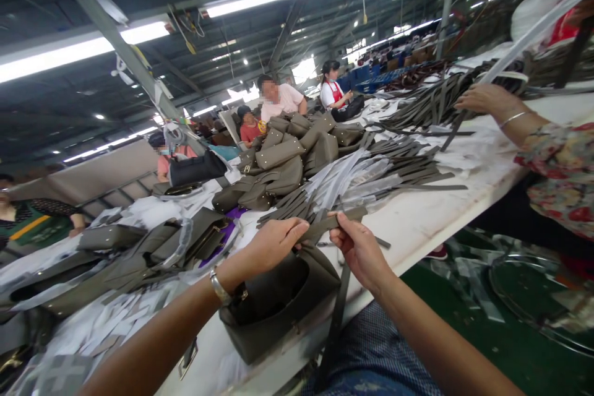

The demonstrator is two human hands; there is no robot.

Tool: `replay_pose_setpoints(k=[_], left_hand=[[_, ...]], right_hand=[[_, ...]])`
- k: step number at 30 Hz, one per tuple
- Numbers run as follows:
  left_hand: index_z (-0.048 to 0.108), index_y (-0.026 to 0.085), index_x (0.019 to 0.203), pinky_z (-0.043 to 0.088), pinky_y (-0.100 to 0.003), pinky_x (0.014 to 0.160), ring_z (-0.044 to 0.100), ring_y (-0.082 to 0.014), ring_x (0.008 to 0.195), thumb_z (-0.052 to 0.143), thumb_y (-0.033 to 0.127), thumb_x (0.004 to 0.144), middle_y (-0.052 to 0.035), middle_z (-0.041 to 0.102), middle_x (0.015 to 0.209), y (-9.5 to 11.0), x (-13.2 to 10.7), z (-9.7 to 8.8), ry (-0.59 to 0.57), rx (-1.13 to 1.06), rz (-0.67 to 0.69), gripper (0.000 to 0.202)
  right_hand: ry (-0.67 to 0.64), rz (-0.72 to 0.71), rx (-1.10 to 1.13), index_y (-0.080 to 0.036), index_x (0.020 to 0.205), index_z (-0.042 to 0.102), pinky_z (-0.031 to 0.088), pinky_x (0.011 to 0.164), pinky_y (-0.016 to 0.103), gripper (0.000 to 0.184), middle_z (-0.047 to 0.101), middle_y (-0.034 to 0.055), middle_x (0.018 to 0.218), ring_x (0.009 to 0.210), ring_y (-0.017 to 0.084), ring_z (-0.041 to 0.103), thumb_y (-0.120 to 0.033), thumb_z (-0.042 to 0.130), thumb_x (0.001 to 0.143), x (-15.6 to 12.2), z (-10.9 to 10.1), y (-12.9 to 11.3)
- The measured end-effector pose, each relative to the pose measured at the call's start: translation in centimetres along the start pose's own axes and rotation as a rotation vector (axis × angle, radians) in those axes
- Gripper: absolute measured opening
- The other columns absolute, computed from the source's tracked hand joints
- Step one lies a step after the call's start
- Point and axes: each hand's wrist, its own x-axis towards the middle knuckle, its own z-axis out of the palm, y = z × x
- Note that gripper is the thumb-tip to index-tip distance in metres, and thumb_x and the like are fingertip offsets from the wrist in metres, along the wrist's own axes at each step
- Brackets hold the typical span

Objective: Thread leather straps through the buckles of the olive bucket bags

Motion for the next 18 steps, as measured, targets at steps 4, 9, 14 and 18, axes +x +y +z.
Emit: replay_pose_setpoints(k=[4,9,14,18], left_hand=[[0.063,0.018,0.082,0.039,-0.024,0.061,0.059,-0.0147,0.066,0.039,0.048,0.097,-0.0001,0.066,0.071,0.6,0.3,-0.3,-0.001,-0.124,0.033,0.042],[0.069,0.017,0.086,0.039,-0.023,0.064,0.059,-0.0152,0.072,0.051,0.043,0.092,-0.0005,0.066,0.075,-1.6,-0.6,-1.8,0.009,-0.084,-0.013,0.033],[0.064,0.016,0.078,0.040,-0.022,0.051,0.055,-0.0132,0.055,0.052,0.050,0.087,0.0000,0.061,0.063,-2.9,-2.3,-2.6,-0.219,-0.277,-0.267,0.037],[0.064,0.015,0.089,0.038,-0.020,0.047,0.049,-0.0106,0.051,0.053,0.047,0.084,0.0005,0.060,0.066,-3.0,-2.5,-2.0,-0.279,-0.385,-0.303,0.034]], right_hand=[[-0.194,0.010,-0.282,-0.014,0.076,0.074,0.054,0.071,0.026,0.035,0.069,0.0049,0.068,0.065,0.014,0.064,-0.048,0.069,0.083,0.2,0.4,0.8],[-0.313,-0.335,-0.904,-0.021,0.102,0.071,0.050,0.069,0.029,0.021,0.069,0.0039,0.089,0.075,0.017,0.061,-0.034,0.066,0.086,1.3,-1.1,1.5],[-0.462,-0.500,-1.215,-0.024,0.109,0.069,0.046,0.092,0.037,0.025,0.069,0.0063,0.112,0.105,0.024,0.059,-0.026,0.070,0.084,2.9,-1.7,3.3],[-0.474,-0.497,-1.186,-0.023,0.097,0.072,0.046,0.091,0.035,0.015,0.070,0.0050,0.103,0.102,0.022,0.060,-0.028,0.073,0.082,3.4,-1.5,4.0]])
